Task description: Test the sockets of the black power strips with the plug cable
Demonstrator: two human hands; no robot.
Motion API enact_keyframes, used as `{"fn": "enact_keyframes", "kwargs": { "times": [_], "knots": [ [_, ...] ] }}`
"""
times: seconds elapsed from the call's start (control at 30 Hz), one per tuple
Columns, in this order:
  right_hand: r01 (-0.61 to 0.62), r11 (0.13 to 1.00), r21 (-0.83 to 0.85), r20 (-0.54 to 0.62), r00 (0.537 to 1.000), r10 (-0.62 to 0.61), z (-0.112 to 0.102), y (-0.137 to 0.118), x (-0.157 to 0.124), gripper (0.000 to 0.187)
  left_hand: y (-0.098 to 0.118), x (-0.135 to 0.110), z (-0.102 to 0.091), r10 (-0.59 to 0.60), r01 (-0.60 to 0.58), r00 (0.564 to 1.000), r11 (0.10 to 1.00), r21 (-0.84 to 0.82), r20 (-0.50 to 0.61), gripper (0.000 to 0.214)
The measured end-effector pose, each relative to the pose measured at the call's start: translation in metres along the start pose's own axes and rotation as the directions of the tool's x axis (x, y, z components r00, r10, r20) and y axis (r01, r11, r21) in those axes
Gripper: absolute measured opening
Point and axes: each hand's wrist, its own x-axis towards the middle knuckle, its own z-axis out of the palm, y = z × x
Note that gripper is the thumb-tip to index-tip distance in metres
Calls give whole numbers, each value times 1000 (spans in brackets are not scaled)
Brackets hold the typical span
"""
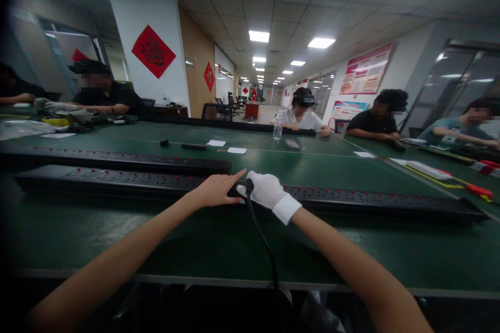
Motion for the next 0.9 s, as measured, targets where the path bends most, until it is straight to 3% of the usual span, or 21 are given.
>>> {"fn": "enact_keyframes", "kwargs": {
  "times": [0.23,0.6,0.9],
  "knots": [
    [-36,998,-48,-43,999,34,2,-3,-3,42,-1,0,1,26,-26,1000,1000,-5,-13,88],
    [-59,998,-28,52,997,61,1,-2,0,52,0,1,0,9,-9,1000,1000,-9,7,85],
    [-72,997,-13,38,997,72,1,-4,-1,43,0,0,1,16,-16,1000,1000,5,-1,86]
  ]
}}
